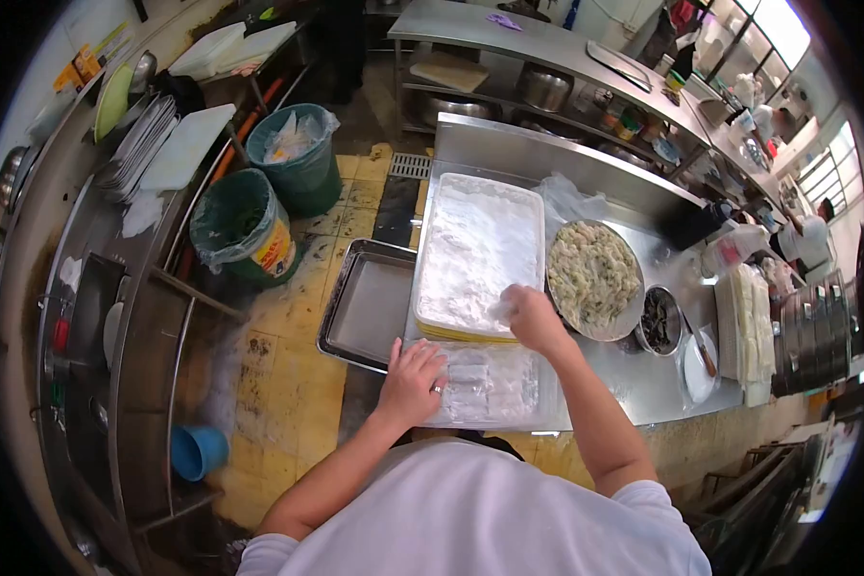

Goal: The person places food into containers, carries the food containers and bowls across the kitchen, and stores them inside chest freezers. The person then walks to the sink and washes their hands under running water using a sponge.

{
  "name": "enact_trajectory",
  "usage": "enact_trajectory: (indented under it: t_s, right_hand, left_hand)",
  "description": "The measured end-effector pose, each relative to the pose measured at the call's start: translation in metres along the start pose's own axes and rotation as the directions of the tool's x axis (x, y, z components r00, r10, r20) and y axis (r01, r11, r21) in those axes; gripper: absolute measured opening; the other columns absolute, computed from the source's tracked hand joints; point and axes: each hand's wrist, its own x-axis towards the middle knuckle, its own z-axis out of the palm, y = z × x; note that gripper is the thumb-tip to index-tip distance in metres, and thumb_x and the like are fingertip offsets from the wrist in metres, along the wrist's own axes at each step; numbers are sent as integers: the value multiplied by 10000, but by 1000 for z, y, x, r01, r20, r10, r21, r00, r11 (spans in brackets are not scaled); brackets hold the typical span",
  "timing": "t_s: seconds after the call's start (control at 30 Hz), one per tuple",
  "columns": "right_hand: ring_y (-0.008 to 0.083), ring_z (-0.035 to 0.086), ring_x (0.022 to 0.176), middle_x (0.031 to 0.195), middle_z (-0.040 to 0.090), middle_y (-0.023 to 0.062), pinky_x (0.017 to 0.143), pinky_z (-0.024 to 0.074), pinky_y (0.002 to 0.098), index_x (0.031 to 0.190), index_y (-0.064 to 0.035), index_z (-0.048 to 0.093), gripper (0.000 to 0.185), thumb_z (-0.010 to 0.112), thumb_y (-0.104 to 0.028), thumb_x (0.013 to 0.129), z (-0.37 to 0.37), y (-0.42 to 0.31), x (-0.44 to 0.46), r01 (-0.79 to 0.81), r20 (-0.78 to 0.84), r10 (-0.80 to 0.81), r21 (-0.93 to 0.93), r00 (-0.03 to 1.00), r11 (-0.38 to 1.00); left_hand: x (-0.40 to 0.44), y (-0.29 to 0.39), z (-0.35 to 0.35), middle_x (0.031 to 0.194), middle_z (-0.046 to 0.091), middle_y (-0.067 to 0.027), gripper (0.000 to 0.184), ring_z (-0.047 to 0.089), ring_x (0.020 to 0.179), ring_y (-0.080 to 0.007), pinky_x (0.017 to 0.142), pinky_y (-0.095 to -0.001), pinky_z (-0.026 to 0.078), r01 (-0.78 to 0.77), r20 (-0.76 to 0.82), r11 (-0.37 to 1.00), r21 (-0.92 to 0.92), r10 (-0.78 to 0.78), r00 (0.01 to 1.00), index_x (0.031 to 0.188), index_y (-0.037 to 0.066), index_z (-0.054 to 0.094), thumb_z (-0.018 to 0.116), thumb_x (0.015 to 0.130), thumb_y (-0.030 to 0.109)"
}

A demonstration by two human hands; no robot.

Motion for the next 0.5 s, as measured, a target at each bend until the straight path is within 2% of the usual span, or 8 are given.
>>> enact_trajectory:
  t_s: [0.07,0.17,0.23,0.27,0.33,0.43,0.47,0.5]
  right_hand:
    - [326,697,889,1049,724,163,791,560,429,1213,-27,626,326,643,-1,888,-24,-21,-18,-77,-124,98,161,987,984]
    - [232,691,845,986,709,153,679,561,365,1204,15,608,306,633,19,899,-20,-27,-69,-279,110,260,514,959,811]
    - [168,668,813,992,693,126,617,548,322,1201,35,604,312,657,15,895,16,-21,-90,-326,218,244,558,945,763]
    - [190,660,860,1009,698,120,687,549,349,1208,39,602,347,689,-11,876,46,-13,-100,-429,325,282,611,902,666]
    - [254,656,924,1001,685,147,797,536,397,1182,56,598,392,745,-62,838,96,-16,-116,-222,146,167,602,975,767]
    - [394,630,1070,1074,661,266,947,493,456,1188,84,588,449,746,-82,801,116,-38,-126,-332,36,355,446,934,831]
    - [459,594,1075,1129,604,305,938,498,468,1194,98,554,516,767,-77,758,114,-41,-132,-236,-61,283,400,957,886]
    - [462,588,1078,1133,591,304,935,500,472,1203,100,539,529,763,-71,755,107,-47,-139,-220,-87,267,360,960,907]
  left_hand:
    - [10,-7,-4,1327,634,-123,331,510,1325,-323,1189,-604,244,7,-24,1000,-9,-8,1000,1168,66,694,704,861,189]
    - [2,0,-11,1309,650,-112,310,525,1308,-319,1180,-590,266,42,-12,999,-23,-42,999,1145,58,703,722,856,167]
    - [7,-6,-11,1304,652,-112,307,526,1307,-316,1179,-586,268,27,-15,999,-30,-27,1000,1141,57,705,723,856,168]
    - [7,-6,-9,1302,653,-112,305,527,1306,-315,1179,-584,270,22,-15,999,-36,-22,1000,1140,57,706,723,856,168]
    - [8,-4,-7,1291,658,-111,305,527,1307,-311,1180,-580,270,6,5,998,-58,-6,1000,1141,60,707,722,856,168]
    - [0,0,-2,1291,654,-119,320,529,1301,-321,1179,-584,269,-52,47,996,-73,56,997,1141,60,703,723,845,177]
    - [-2,0,-1,1293,651,-122,327,530,1299,-326,1179,-586,268,-79,62,994,-74,84,995,1140,58,702,724,839,182]
    - [-4,2,-1,1302,642,-128,337,521,1307,-331,1180,-588,264,-94,98,992,-84,102,990,1130,58,700,740,824,193]
